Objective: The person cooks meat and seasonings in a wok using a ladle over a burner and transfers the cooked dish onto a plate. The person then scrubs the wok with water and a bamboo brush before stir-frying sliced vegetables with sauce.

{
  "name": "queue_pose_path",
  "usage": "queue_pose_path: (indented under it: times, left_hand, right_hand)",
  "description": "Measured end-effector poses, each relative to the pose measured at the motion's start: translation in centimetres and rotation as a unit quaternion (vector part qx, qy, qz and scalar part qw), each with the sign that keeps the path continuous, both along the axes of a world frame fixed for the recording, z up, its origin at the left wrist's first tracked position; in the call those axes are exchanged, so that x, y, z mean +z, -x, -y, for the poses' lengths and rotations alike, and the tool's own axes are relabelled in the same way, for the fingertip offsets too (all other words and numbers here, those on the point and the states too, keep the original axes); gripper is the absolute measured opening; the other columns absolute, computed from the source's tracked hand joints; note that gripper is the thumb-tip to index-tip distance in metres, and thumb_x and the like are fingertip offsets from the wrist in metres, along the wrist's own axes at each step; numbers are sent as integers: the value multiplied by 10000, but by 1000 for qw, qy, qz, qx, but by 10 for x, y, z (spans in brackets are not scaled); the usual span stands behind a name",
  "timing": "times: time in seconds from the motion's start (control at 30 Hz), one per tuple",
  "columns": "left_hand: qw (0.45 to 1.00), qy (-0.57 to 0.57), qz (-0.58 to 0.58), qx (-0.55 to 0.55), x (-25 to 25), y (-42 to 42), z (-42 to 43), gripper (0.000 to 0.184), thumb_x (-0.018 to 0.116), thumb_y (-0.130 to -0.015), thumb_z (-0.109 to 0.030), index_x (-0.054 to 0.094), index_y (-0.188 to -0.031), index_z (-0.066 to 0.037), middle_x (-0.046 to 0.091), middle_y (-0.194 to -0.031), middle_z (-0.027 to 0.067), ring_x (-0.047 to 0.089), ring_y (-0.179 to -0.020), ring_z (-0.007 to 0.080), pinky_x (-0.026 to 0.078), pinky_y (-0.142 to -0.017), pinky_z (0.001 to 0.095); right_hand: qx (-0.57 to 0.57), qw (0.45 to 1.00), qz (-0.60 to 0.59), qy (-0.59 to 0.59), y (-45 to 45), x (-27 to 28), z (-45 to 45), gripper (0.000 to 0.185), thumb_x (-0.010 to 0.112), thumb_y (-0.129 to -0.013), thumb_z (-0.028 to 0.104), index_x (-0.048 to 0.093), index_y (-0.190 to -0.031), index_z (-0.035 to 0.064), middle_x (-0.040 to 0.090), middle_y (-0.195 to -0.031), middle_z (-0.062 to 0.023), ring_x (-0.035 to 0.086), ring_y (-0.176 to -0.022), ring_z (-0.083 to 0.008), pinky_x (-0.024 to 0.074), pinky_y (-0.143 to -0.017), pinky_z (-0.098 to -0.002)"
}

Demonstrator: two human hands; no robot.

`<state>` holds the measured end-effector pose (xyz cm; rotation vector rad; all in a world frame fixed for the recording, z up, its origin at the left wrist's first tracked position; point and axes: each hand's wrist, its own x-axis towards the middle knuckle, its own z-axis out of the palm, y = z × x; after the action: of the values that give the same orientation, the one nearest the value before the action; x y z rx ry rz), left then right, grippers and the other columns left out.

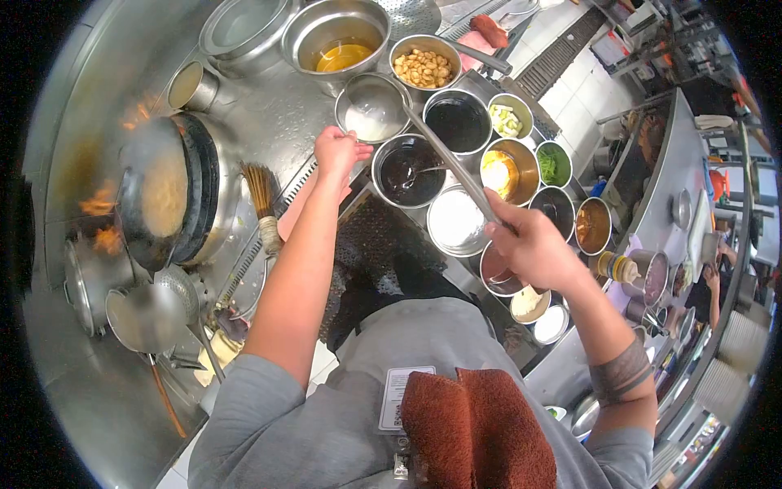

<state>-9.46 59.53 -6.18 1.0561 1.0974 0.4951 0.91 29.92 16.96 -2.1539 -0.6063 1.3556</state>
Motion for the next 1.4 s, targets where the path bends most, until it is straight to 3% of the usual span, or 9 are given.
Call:
queue_pose_path:
  times: [0.13,0.2,0.33,0.47,0.8,0.97,1.17,1.23,1.4]
  left_hand:
    - [1000,0,-6,5,4,0,1,143,526,-996,-19,433,-888,-15,677,-785,194,737,-650,299,597,-481,356]
    - [1000,-1,-1,4,3,1,1,144,525,-995,-17,432,-885,-15,678,-782,195,736,-645,299,597,-481,358]
    - [1000,-7,-2,7,7,0,2,143,526,-992,-14,436,-881,-17,679,-770,191,732,-631,292,595,-479,354]
    - [1000,-15,-1,6,2,1,1,140,529,-990,-17,441,-882,-18,679,-770,186,730,-623,282,593,-479,347]
    - [996,-42,6,-77,1,80,34,187,563,-1028,-145,552,-1093,30,698,-879,156,712,-727,219,595,-641,325]
    - [979,-95,-154,-93,20,225,111,189,637,-985,-200,639,-909,-26,619,-665,39,577,-532,107,472,-502,273]
    - [853,-369,-356,93,-33,421,151,136,625,-968,-138,647,-908,-17,629,-732,119,584,-626,277,488,-638,391]
    - [838,-249,-453,176,-1,449,149,139,640,-919,-85,628,-1031,-2,614,-874,149,596,-781,308,490,-734,417]
    - [738,-311,-585,127,-2,516,123,444,713,-881,-221,544,-1195,42,538,-1169,243,562,-1049,416,480,-885,497]
  right_hand:
    - [251,902,349,-46,11,-40,16,590,592,-957,92,408,-1513,19,604,-684,-136,609,-610,-208,539,-654,-391]
    - [249,902,352,-39,16,-41,15,608,600,-945,88,400,-1514,12,616,-700,-168,608,-593,-224,540,-659,-393]
    - [-12,999,-40,-32,7,-8,-6,564,572,-977,95,408,-1512,24,553,-686,-75,540,-532,-154,487,-483,-335]
    - [-235,909,-338,-64,-3,0,-10,516,501,-1035,106,374,-1533,61,474,-754,-21,404,-490,-82,367,-360,-241]
    - [-258,910,-309,-101,12,1,17,485,452,-1064,123,392,-1543,162,485,-713,-22,384,-447,-68,356,-340,-229]
    - [-250,912,-300,-126,18,-2,28,479,492,-1051,118,424,-1524,149,501,-723,-15,426,-476,-81,393,-361,-237]
    - [-237,925,-260,-142,27,-13,38,464,494,-1047,92,450,-1507,135,524,-719,-23,445,-473,-86,402,-354,-244]
    - [-236,928,-249,-145,34,-15,38,469,492,-1046,92,442,-1511,136,523,-715,-26,446,-471,-90,398,-353,-245]
    - [-241,920,-249,-183,58,-18,36,494,494,-1046,110,411,-1531,150,523,-715,-30,444,-466,-99,388,-352,-250]
